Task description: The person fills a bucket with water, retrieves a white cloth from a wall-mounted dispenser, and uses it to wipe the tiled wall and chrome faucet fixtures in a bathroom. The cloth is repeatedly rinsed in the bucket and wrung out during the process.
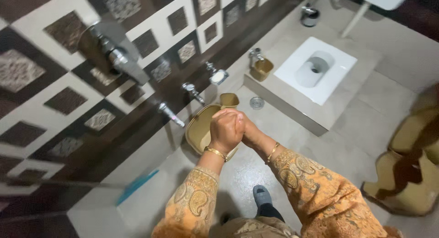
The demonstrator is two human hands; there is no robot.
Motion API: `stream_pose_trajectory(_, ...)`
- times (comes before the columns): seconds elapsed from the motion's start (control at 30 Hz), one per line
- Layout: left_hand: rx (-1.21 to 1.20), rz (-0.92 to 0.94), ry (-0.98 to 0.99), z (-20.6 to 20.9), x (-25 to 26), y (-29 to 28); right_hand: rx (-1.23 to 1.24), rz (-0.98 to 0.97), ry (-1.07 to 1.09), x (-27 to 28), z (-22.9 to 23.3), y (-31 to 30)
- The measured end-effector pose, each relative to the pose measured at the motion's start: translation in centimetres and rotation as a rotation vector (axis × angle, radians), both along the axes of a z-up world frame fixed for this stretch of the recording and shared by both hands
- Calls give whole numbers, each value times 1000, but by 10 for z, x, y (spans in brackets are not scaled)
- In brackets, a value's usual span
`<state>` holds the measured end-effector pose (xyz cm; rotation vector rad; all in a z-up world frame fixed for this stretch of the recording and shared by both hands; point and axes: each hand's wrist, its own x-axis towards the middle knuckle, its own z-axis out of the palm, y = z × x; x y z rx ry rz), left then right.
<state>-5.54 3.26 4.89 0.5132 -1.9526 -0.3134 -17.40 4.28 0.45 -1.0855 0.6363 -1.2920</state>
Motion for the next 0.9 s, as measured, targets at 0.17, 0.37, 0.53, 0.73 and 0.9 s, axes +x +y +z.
stream_pose_trajectory(0.17, 46, -99, -30, 5, -36, 15, 8, -68, -73, -35, 4, 29)
stream_pose_trajectory(0.37, 158, -165, -111, -3, -86, 38, 46, -224, 43, -84, 2, 63)
stream_pose_trajectory(0.53, 297, -112, -230, -15, -113, 51, 59, -289, 306, -126, 7, 76)
stream_pose_trajectory(0.73, 485, -18, -275, -56, -115, 36, 95, -513, 1438, -158, 22, 97)
stream_pose_trajectory(0.9, 663, 231, -129, -92, -77, 21, 115, -451, 1428, -144, 38, 94)
